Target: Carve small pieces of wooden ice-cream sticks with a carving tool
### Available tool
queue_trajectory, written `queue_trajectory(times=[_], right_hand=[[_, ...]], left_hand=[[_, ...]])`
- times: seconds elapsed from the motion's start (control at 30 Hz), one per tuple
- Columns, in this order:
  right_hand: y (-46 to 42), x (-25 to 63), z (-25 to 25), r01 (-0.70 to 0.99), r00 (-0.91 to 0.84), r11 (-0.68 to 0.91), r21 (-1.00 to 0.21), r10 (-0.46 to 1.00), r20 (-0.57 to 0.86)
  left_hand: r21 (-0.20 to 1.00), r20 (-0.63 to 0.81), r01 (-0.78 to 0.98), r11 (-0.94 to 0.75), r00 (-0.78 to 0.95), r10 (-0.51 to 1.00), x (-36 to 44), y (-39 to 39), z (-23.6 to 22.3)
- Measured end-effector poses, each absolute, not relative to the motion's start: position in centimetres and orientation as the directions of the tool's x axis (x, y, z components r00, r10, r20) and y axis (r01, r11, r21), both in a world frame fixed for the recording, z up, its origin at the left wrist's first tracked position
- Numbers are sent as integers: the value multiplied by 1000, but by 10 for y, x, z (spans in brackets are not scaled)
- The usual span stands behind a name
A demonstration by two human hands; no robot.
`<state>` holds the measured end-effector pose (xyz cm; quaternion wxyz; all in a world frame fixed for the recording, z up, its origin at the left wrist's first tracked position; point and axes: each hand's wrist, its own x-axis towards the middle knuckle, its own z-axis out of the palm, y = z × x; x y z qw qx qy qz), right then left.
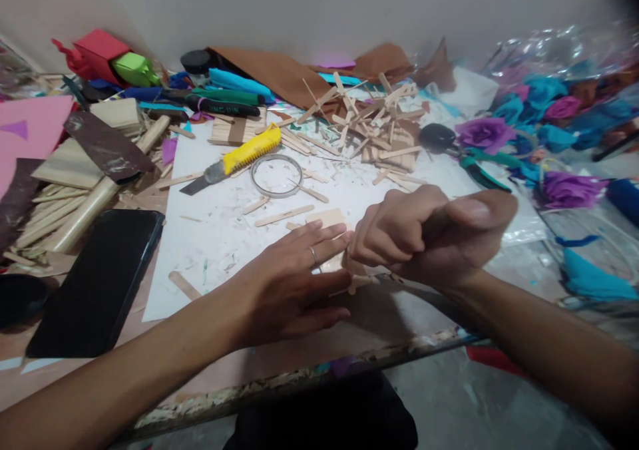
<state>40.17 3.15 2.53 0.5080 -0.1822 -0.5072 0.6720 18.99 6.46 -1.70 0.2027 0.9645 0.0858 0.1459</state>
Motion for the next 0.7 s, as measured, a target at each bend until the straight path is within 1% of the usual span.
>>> queue_trajectory(times=[0.13, 0.17, 0.3, 0.47, 0.7], right_hand=[[35, 406, 23, -528, -491, 80, -845, 784, 381], [36, 406, 22, -531, -489, 88, -843, 781, 389], [36, 405, 21, -537, -477, 107, -837, 780, 406], [36, 404, 21, -538, -471, 96, -837, 790, 394], [41, 404, 14, -540, -515, 126, -832, 732, 445]], left_hand=[[421, 242, 109, -901, 943, 228, 190, 65, -17], [418, 245, 108, -902, 943, 226, 190, 65, -17], [399, 267, 100, -912, 939, 219, 191, 65, -19], [384, 273, 101, -918, 937, 217, 191, 65, -21], [391, 302, 92, -916, 927, 222, 190, 65, -26]])
